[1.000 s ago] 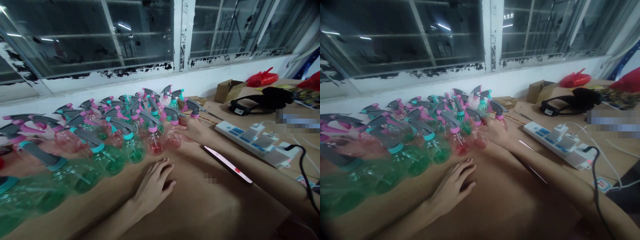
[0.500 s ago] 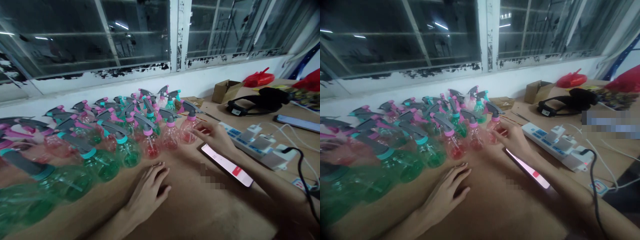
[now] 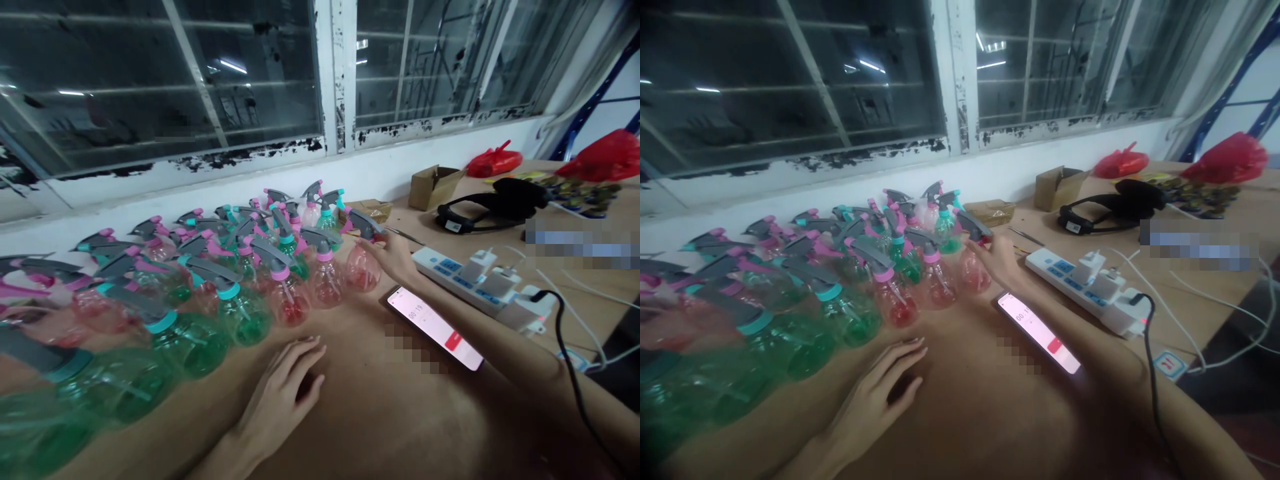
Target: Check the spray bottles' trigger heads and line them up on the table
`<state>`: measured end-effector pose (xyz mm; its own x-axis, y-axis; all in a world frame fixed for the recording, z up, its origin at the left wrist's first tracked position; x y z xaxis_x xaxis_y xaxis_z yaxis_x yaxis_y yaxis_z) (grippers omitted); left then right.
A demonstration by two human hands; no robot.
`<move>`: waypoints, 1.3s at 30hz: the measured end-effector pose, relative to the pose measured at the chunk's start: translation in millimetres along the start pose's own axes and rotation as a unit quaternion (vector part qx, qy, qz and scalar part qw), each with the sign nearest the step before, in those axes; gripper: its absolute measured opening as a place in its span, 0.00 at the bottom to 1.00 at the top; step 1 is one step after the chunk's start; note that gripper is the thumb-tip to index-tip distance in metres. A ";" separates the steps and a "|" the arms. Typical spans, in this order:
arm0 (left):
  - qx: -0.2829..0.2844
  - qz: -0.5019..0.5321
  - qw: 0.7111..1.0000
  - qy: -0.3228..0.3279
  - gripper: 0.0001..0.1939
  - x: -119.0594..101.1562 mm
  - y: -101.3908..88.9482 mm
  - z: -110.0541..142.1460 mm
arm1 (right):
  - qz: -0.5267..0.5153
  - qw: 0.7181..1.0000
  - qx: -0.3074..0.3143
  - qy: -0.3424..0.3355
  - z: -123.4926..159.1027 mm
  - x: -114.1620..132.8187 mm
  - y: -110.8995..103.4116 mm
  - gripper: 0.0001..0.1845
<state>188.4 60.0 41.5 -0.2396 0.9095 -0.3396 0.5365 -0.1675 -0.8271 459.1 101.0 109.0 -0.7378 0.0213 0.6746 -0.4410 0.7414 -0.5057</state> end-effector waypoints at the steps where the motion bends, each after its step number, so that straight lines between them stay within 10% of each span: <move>1: -0.001 0.005 1.000 0.001 0.16 -0.9 -1.2 0.2 | -0.005 1.000 -0.011 0.005 1.7 -1.6 -5.9 0.21; 10: -0.017 0.071 0.997 -0.031 0.15 1.3 -8.5 2.7 | -0.067 0.997 0.005 -0.024 59.7 24.3 -55.5 0.16; 20: 0.017 0.110 0.983 -0.143 0.44 6.4 -11.5 34.8 | -0.176 0.948 0.235 -0.124 138.7 126.2 14.8 0.09; 28: 0.007 0.106 0.974 -0.201 0.41 18.7 -32.8 64.5 | -0.201 0.928 0.225 -0.216 160.7 171.9 44.0 0.10; 39: 0.001 0.099 0.985 -0.140 0.38 12.7 -48.4 64.3 | -0.326 0.837 0.409 -0.161 165.6 206.7 85.9 0.16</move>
<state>107.4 55.3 48.4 -0.3453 0.7184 -0.6039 0.5941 -0.3309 -0.7332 184.1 58.0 116.1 -0.2457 -0.4879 0.8376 -0.9089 -0.1845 -0.3740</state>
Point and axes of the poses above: each hand's wrist, its own z-axis away from the middle knuckle, its own y-axis out of the palm, x = y × z, the point moved 10 cm from there along -z, towards the middle knuckle, and after that the axes turned 7 degrees about z, right-handed, at the moved point
